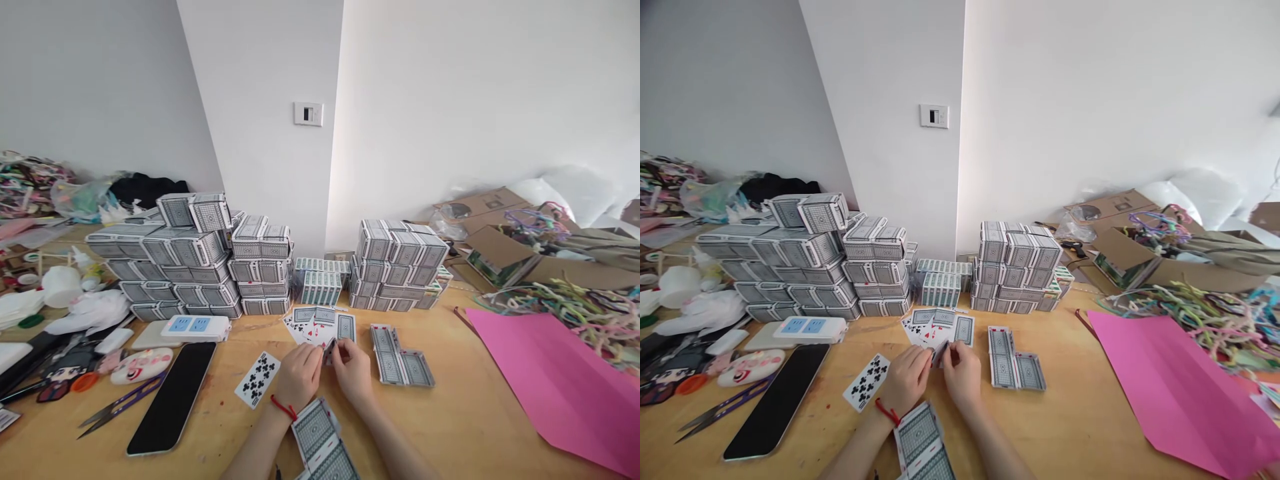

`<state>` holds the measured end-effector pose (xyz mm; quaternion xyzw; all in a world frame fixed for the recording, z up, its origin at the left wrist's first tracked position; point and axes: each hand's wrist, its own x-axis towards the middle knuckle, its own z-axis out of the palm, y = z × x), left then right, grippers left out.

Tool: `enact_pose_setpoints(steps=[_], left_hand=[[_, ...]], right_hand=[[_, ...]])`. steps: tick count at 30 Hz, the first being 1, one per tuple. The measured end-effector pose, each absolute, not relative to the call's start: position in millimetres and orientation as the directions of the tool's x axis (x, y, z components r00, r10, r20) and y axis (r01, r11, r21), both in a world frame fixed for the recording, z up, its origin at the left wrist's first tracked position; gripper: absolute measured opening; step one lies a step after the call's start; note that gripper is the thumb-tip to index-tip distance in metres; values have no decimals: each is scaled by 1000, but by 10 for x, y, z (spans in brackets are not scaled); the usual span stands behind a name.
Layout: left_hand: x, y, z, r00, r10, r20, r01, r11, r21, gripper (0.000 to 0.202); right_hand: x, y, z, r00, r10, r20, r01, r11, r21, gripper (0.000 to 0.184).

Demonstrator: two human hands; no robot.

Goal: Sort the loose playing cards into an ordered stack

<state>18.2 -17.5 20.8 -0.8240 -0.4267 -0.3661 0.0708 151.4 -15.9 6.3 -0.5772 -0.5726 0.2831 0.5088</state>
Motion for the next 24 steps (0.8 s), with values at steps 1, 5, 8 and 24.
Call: enact_pose_setpoints(steps=[1,5,8,24], left_hand=[[187,-175,202,355,654,668,754,-623,209,17],[183,-153,144,258,699,667,758,-574,309,15],[164,-127,105,220,711,668,751,-561,349,15],[174,-125,109,183,723,666,734,-551,397,14]], right_hand=[[1513,-158,63,182,951,250,349,175,-921,27],[1555,-101,69,89,983,163,162,147,-976,30],[1591,-60,60,30,990,136,133,131,-982,27],[1524,-142,118,98,978,185,242,157,-957,26]])
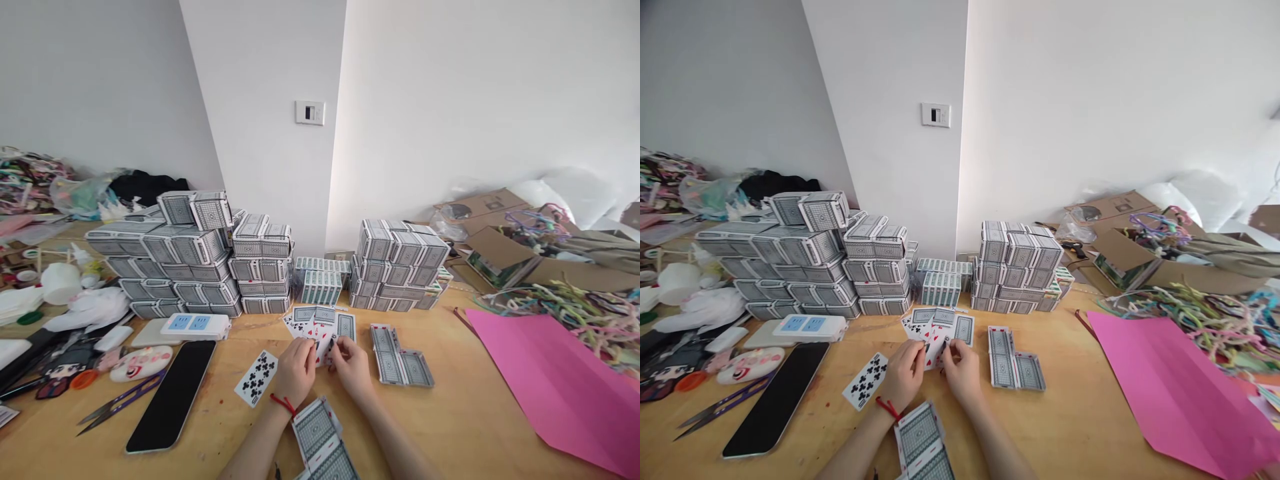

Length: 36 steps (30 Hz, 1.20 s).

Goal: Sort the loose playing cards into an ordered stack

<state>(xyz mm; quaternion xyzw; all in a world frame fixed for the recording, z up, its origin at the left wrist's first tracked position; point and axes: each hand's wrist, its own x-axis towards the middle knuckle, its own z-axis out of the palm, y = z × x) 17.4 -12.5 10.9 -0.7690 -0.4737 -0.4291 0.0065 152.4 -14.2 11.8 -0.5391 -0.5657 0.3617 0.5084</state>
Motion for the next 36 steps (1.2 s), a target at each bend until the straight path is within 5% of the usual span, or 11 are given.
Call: enact_pose_setpoints(steps=[6,13,22,31,36], left_hand=[[148,-100,90,120,725,678,712,-539,450,13],[159,-117,96,146,754,640,705,-534,467,13],[138,-61,43,-42,799,600,689,-412,596,12],[165,-87,98,138,735,664,705,-544,455,13],[159,-64,67,8,766,643,703,-462,541,13]], right_hand=[[1581,-61,45,-24,999,42,119,45,-992,29],[1454,-189,82,182,949,257,476,144,-868,25],[1442,-130,42,29,996,87,43,85,-995,25],[1414,-194,80,198,953,230,408,134,-903,26],[1453,-141,67,63,993,100,156,89,-984,25]])
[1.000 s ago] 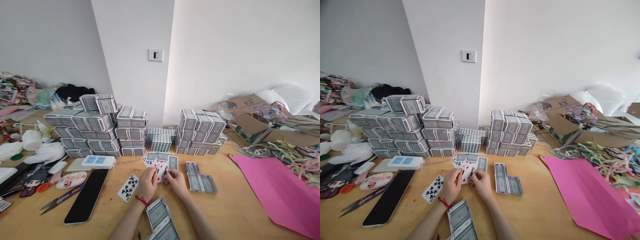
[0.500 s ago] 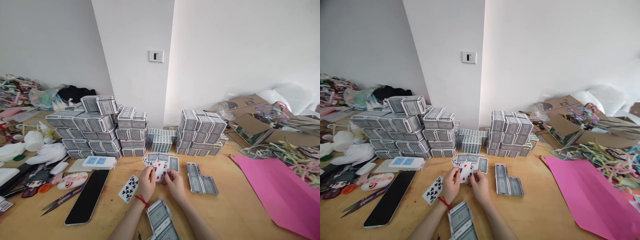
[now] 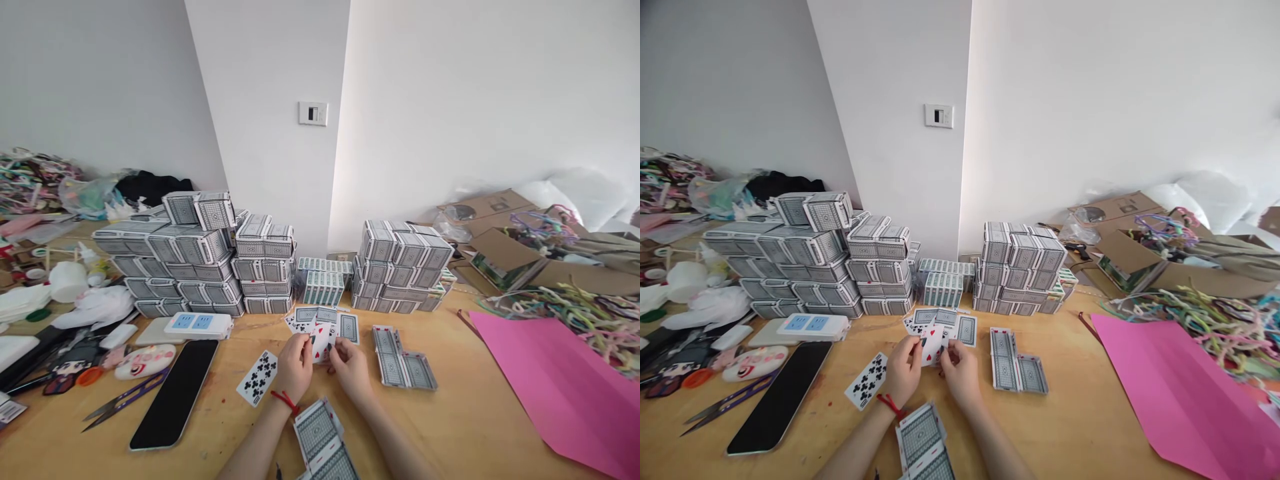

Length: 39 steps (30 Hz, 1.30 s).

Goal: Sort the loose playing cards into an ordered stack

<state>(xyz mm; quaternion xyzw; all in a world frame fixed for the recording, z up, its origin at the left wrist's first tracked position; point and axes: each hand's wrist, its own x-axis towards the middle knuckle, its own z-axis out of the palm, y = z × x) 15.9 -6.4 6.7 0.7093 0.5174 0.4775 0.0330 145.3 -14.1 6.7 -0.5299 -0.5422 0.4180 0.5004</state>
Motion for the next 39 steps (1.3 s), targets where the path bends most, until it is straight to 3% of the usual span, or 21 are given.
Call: enact_pose_setpoints(steps=[3,10,16,25,33,39], left_hand=[[147,-54,61,-26,765,643,692,-451,563,12],[153,-54,63,-6,774,633,687,-457,565,14],[147,-50,49,-41,763,645,696,-441,566,12],[155,-44,60,-36,791,611,684,-426,592,14],[145,-49,50,-32,830,557,692,-384,611,16],[129,-48,55,-31,816,578,704,-392,592,16]], right_hand=[[1480,-112,39,-24,998,58,94,60,-994,26],[1425,-154,31,106,975,196,299,157,-941,21],[1461,-127,59,-53,997,64,184,73,-980,22],[1402,-144,28,93,969,230,454,164,-876,22],[1409,-169,51,94,970,226,449,161,-879,22],[1429,-162,69,13,992,129,253,122,-960,18]])
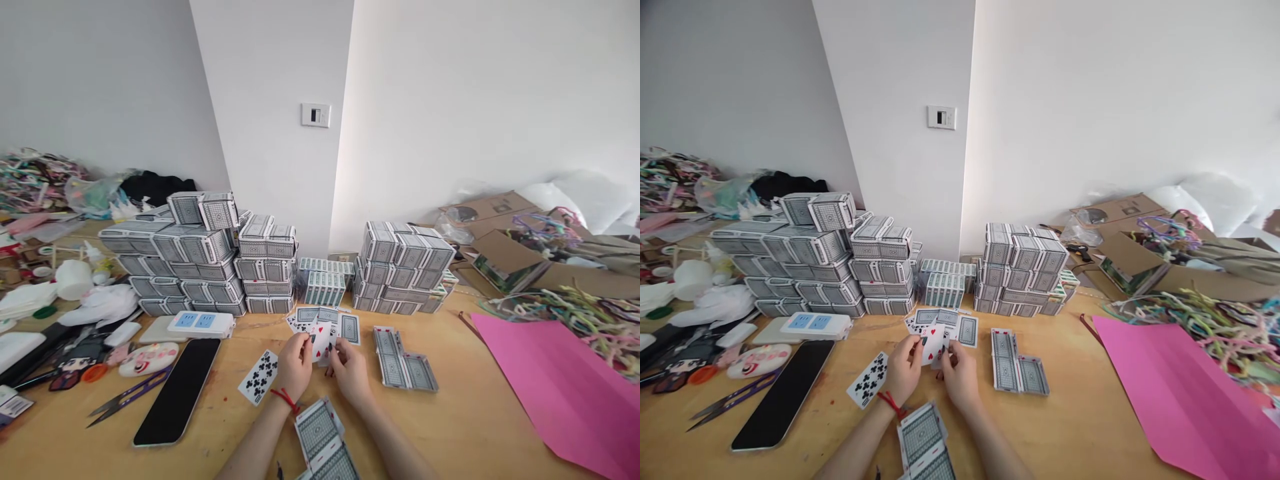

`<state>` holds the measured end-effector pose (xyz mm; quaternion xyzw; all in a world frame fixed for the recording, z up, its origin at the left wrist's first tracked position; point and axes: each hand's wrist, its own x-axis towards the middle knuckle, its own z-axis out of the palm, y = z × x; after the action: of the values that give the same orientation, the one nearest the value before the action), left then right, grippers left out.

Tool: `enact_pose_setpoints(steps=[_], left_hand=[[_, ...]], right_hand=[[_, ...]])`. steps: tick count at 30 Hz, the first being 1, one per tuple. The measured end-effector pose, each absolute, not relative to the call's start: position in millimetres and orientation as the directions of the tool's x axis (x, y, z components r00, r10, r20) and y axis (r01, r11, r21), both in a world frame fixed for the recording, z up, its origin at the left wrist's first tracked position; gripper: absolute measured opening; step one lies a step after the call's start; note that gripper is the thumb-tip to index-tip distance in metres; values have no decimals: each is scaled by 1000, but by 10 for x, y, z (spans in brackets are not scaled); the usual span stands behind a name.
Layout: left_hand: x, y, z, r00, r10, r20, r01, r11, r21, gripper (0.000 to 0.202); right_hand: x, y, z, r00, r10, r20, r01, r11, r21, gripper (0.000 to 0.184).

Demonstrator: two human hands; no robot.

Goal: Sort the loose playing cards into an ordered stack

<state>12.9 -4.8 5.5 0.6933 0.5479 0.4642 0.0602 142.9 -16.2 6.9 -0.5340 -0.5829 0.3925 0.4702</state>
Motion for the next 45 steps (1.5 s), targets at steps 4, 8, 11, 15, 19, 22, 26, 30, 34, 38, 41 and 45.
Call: enact_pose_setpoints(steps=[4,8,11,15,19,22,26,30,34,38,41,45], left_hand=[[137,-66,83,29,810,586,705,-432,562,16],[144,-71,85,54,814,579,693,-448,565,14],[141,-70,68,67,816,574,688,-455,566,13],[134,-70,40,125,797,591,681,-502,533,13],[134,-68,40,121,789,602,694,-501,517,13],[139,-68,57,117,786,607,694,-502,516,13],[141,-70,64,134,785,605,680,-517,520,12],[134,-69,46,127,793,595,672,-511,536,12],[129,-66,38,153,797,585,670,-519,531,13],[130,-66,47,157,795,586,672,-521,526,15],[132,-70,51,152,795,588,672,-519,528,16],[137,-80,44,174,797,579,669,-527,525,16]], right_hand=[[1437,-146,15,108,976,189,368,137,-920,20],[1442,-140,-12,116,976,184,384,127,-915,18],[1446,-137,-13,101,978,185,388,133,-912,19],[1445,-138,-22,131,964,232,459,148,-876,22],[1453,-136,-41,120,972,204,412,138,-901,17],[1460,-133,-57,97,978,187,409,133,-903,16],[1456,-139,-64,143,965,220,456,133,-880,19],[1458,-141,-42,86,983,162,397,115,-910,16],[1466,-133,-32,97,978,187,457,123,-881,21],[1464,-131,-40,139,975,172,449,93,-889,23],[1465,-129,-40,123,986,110,370,57,-927,23],[1476,-125,-24,159,978,132,361,67,-930,26]])
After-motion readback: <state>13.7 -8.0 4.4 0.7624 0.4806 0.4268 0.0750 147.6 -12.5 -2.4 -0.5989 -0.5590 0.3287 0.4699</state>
